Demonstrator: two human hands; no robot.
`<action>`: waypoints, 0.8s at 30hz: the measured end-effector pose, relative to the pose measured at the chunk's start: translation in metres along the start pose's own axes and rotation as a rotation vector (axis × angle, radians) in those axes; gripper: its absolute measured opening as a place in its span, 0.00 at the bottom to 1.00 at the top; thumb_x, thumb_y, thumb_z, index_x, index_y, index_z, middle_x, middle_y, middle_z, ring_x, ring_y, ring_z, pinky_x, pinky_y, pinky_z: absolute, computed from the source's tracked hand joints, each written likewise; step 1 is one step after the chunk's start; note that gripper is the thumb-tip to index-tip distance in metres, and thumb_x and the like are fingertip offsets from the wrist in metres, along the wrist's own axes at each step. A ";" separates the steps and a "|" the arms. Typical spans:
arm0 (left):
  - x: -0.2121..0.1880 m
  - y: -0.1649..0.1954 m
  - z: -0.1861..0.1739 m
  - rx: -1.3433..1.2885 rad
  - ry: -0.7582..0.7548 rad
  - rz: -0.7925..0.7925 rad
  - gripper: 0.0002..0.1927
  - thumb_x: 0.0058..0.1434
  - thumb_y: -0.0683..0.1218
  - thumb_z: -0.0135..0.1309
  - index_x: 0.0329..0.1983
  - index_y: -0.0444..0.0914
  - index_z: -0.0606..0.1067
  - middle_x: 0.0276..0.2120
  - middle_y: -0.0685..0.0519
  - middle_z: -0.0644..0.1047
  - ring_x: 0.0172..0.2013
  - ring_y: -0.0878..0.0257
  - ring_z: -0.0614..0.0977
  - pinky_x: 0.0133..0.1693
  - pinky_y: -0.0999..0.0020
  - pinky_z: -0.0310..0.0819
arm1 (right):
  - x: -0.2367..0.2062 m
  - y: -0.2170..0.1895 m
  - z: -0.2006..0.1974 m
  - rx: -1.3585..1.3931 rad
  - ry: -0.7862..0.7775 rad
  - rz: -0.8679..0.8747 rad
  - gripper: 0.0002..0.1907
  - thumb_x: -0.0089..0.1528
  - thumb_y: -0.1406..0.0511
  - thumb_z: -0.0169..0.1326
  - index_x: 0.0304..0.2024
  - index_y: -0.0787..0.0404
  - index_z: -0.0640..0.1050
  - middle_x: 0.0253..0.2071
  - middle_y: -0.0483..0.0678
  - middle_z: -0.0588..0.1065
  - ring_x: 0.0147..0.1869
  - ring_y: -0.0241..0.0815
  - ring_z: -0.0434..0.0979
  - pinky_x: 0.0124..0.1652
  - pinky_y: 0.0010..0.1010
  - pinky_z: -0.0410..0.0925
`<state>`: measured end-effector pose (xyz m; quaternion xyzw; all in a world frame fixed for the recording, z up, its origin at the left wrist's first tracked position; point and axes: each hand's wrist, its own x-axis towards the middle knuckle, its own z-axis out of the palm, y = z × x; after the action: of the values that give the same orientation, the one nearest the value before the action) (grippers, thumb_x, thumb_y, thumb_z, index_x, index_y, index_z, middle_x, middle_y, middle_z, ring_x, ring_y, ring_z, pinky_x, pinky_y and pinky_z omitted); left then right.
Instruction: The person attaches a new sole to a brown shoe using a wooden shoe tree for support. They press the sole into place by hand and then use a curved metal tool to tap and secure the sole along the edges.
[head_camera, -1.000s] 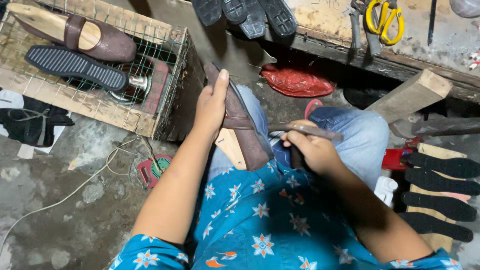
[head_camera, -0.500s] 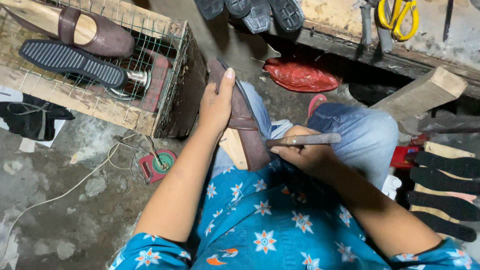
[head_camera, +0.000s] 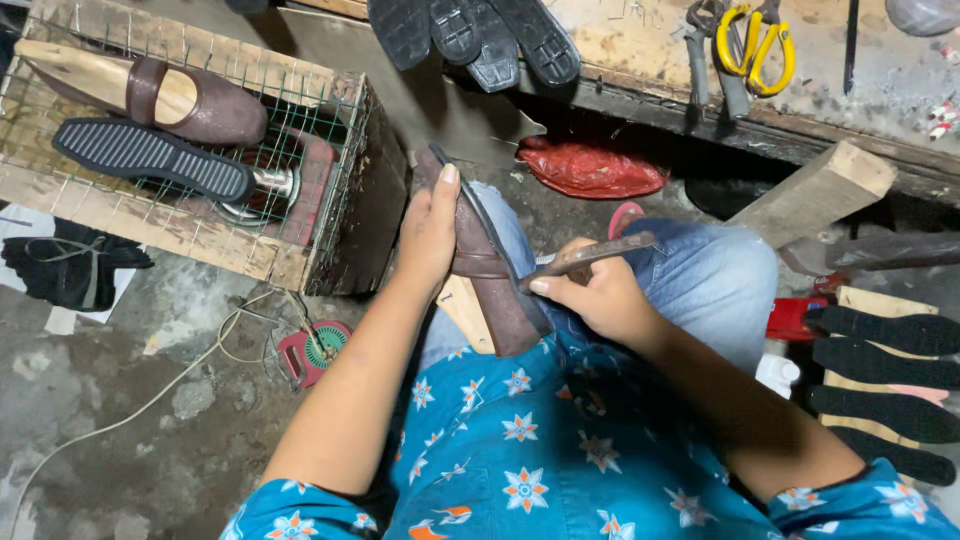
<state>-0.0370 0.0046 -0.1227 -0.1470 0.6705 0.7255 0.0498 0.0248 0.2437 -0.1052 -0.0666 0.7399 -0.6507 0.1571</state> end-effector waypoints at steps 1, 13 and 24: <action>0.000 -0.003 0.000 -0.024 -0.026 0.030 0.25 0.67 0.64 0.46 0.35 0.38 0.76 0.29 0.58 0.76 0.31 0.69 0.75 0.36 0.71 0.71 | 0.000 0.007 0.002 0.035 0.008 0.035 0.09 0.57 0.67 0.65 0.35 0.62 0.77 0.32 0.41 0.77 0.38 0.30 0.74 0.39 0.26 0.69; 0.002 -0.002 -0.003 0.152 0.025 0.014 0.32 0.67 0.66 0.43 0.42 0.33 0.79 0.33 0.50 0.80 0.36 0.63 0.79 0.42 0.66 0.72 | 0.042 -0.024 -0.003 -0.034 -0.357 0.123 0.10 0.56 0.66 0.66 0.36 0.63 0.79 0.33 0.42 0.80 0.38 0.30 0.76 0.39 0.26 0.69; -0.023 0.005 0.004 -0.264 -0.195 -0.111 0.32 0.69 0.66 0.43 0.58 0.35 0.73 0.53 0.46 0.78 0.52 0.56 0.79 0.58 0.61 0.70 | -0.020 -0.030 0.002 -0.014 -0.151 0.034 0.12 0.55 0.67 0.67 0.35 0.62 0.76 0.33 0.43 0.78 0.40 0.32 0.78 0.42 0.28 0.71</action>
<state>-0.0176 0.0107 -0.1112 -0.1180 0.5525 0.8141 0.1347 0.0408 0.2440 -0.0730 -0.1040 0.7314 -0.6359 0.2234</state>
